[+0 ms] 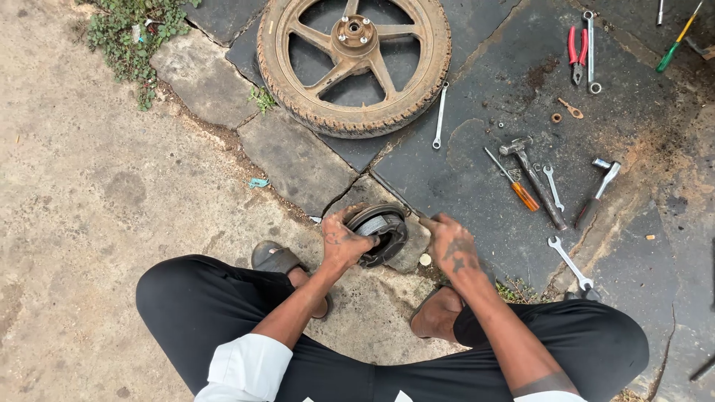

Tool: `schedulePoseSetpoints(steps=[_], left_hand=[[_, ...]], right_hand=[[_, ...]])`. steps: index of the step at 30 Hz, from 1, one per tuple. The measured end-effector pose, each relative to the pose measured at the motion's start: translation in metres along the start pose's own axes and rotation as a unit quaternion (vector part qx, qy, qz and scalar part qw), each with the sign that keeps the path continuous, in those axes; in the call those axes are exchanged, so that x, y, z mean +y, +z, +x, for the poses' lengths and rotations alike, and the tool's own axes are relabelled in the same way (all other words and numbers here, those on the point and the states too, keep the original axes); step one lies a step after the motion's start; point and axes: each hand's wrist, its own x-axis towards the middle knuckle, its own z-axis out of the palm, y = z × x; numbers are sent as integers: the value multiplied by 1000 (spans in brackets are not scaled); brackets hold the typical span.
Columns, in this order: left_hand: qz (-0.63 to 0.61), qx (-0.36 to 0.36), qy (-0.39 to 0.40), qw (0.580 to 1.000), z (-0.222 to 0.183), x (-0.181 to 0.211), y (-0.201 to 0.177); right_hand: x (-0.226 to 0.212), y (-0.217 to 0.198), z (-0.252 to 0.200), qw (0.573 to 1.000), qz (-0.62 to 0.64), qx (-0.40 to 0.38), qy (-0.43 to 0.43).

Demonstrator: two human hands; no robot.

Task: Cleaning and assembling motorcycle brake shoe components and lubricating them with an oil can.

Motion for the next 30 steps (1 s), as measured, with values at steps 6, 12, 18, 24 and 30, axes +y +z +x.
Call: schedulePoseSetpoints(steps=[6,12,18,24,30], left_hand=[[-257,33,-31,965,9,-26,9],[-449,93,-106,882,5,-45,27],[-398,43,-59,915,3,-56,37],[38,-76,-70,994,13,-40,33],[-45,-68,-21,996,11,21,7]], right_hand=[[12,2,4,945,257,63,193],[-12,11,0,958,250,64,127],[-43,-17,7,978,109,14,179],[-29,-20,-1,977,65,200,-22],[-22,-23,-3,969,9,223,-104]])
